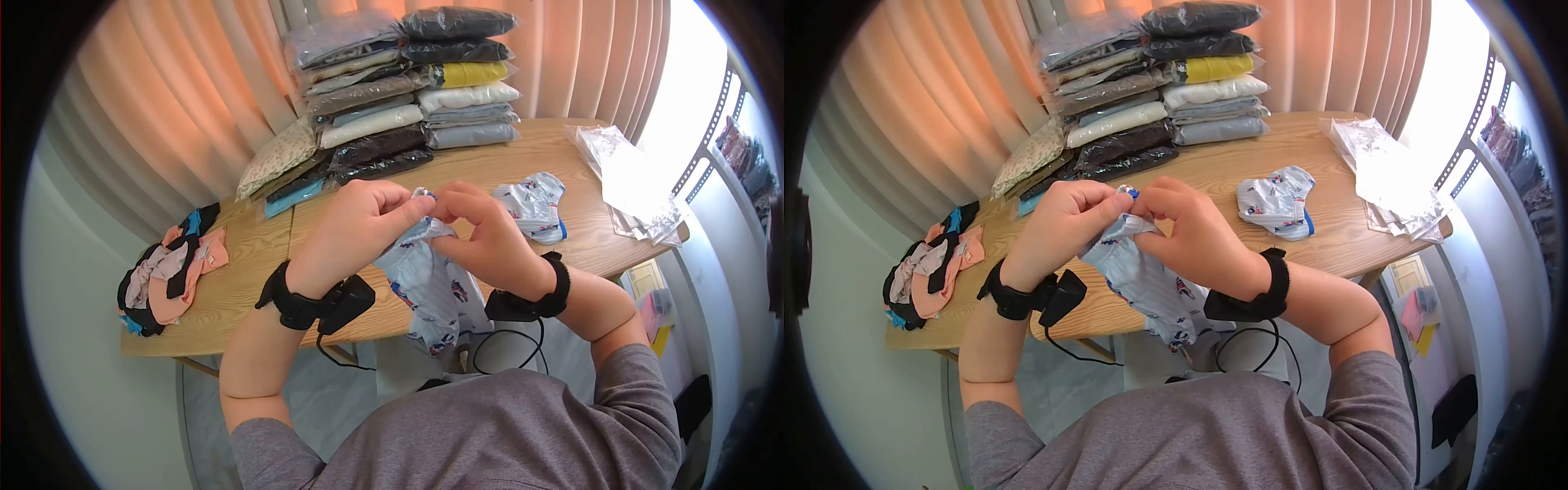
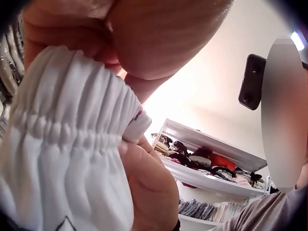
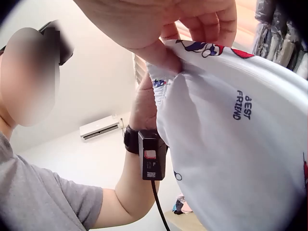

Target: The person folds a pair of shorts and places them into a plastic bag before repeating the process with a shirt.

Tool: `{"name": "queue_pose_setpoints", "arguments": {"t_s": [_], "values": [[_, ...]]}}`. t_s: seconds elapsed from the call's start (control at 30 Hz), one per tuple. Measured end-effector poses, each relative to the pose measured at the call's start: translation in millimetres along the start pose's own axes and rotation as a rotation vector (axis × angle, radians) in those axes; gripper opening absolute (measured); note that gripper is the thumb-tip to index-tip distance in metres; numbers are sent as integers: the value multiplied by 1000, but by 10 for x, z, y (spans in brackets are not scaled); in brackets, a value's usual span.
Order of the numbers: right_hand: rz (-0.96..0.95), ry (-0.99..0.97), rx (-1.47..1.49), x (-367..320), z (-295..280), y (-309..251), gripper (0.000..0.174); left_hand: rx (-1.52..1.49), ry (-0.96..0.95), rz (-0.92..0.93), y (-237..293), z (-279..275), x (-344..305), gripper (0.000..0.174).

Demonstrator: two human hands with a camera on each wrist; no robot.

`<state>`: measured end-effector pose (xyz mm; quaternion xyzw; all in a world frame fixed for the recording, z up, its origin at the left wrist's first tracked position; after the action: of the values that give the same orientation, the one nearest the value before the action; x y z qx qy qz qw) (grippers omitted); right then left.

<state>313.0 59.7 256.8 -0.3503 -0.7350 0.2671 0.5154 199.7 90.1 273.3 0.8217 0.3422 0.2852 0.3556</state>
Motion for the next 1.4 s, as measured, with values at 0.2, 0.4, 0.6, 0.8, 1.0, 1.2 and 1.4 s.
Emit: {"name": "queue_pose_setpoints", "arguments": {"t_s": [0.2, 0.4, 0.6, 0.8, 1.0, 1.2, 1.4], "values": [[-4, -95, -38, -34, 55, 51, 16, -103, -126, -68, -144, 110, 1, 24], [-3, 15, 21, -55, -158, 107, 13, -34, -62, 34, -91, 46, 19, 18], [534, -129, 538, -148, -2, 268, 17, 122, 25, 140, -29, 6, 65, 18], [519, -215, 810, -125, 89, 236, 17, 158, -68, 83, 22, 128, 47, 12], [350, -88, 725, -53, 49, 214, 19, 200, -64, 157, 126, 131, 32, 14], [289, 32, 566, -11, -11, 285, 20, -181, 6, 62, 99, 129, 30, 22], [239, -69, 647, -17, 22, 329, 27, 145, -136, 138, 211, 41, 133, 20]]}}
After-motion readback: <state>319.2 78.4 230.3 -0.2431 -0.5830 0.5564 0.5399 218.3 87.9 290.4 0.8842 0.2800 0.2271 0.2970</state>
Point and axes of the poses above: each hand's wrist, its own x-axis towards the middle knuckle, its own z-axis out of the palm, y = z × x, the point moved 9 cm from there along x, towards the middle knuckle, and after that the axes turned 6 degrees about z, right-handed, at the moved point
